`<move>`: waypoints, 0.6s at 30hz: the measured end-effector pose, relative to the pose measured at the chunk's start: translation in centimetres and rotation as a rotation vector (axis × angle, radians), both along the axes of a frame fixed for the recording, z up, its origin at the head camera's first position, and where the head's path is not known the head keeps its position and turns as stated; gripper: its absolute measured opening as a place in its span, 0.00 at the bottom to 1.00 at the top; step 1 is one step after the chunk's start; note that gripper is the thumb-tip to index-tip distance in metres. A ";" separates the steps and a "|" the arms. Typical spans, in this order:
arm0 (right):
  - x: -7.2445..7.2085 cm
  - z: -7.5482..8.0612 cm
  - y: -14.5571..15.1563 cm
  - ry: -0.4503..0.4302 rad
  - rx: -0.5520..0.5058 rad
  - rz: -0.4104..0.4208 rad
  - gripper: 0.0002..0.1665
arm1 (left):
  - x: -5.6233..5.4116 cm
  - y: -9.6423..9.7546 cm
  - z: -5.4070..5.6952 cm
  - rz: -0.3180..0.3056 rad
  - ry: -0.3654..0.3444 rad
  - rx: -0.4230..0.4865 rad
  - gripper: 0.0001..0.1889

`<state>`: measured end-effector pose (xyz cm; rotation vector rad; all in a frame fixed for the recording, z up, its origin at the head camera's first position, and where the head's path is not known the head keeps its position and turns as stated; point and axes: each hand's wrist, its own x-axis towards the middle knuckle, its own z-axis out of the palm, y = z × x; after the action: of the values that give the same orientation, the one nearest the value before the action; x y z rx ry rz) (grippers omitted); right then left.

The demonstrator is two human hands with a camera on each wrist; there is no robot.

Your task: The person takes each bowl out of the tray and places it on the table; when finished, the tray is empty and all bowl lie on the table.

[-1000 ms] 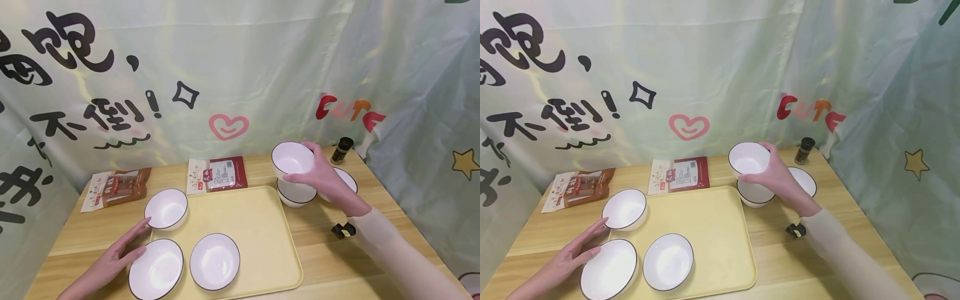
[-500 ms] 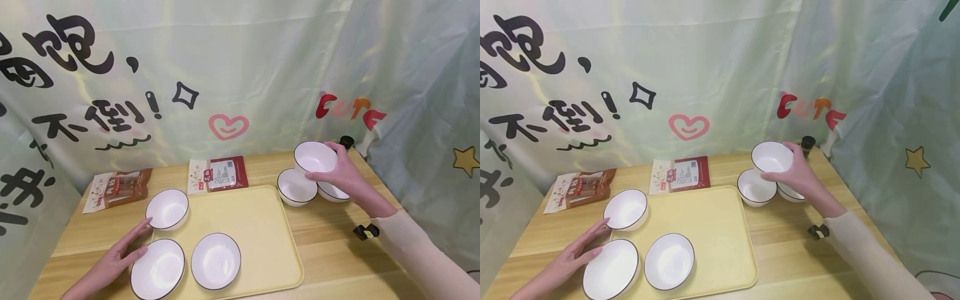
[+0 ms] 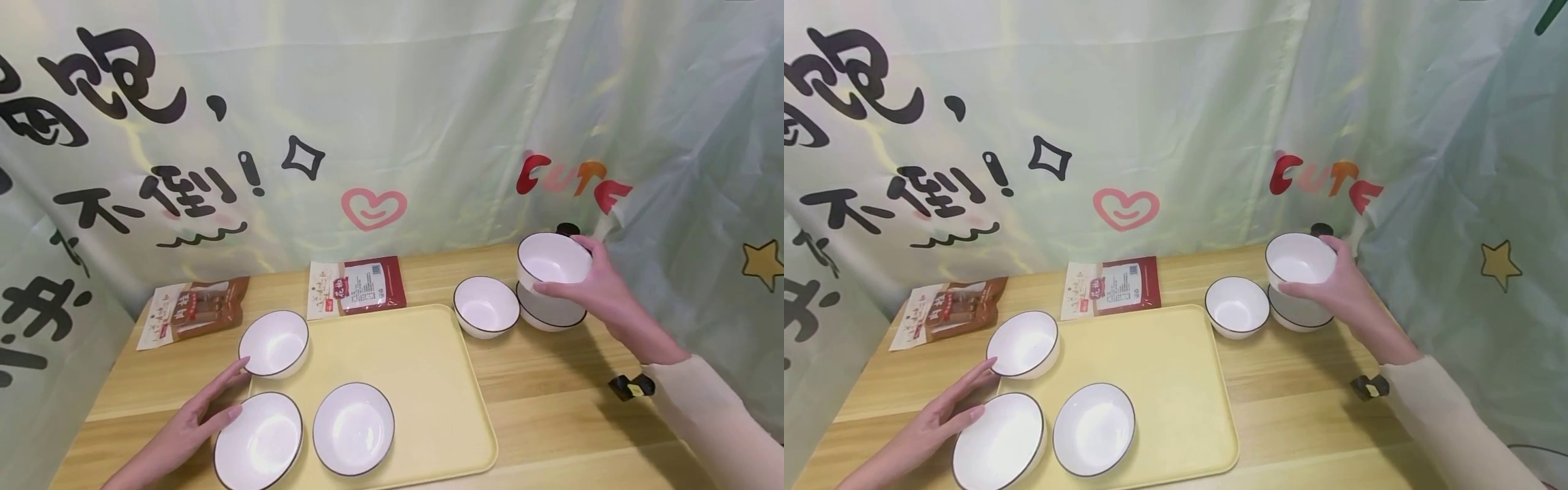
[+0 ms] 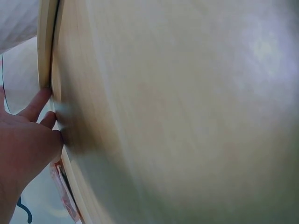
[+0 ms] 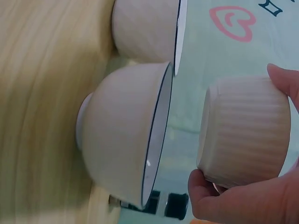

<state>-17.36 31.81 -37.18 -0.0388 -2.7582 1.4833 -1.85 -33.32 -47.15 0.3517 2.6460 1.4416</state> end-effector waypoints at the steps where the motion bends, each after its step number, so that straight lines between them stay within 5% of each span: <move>1: 0.0 0.0 0.2 0.002 0.001 -0.007 0.71 | 0.0 0.0 0.0 0.003 0.001 -0.006 0.37; 18: 0.8 0.1 4.0 0.017 0.009 -0.097 0.70 | 0.1 0.0 -0.1 -0.013 0.021 0.011 0.37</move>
<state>-16.55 35.82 -37.11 -0.1569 -2.7071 1.4411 -1.77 -33.33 -47.28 0.3872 2.6479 1.4577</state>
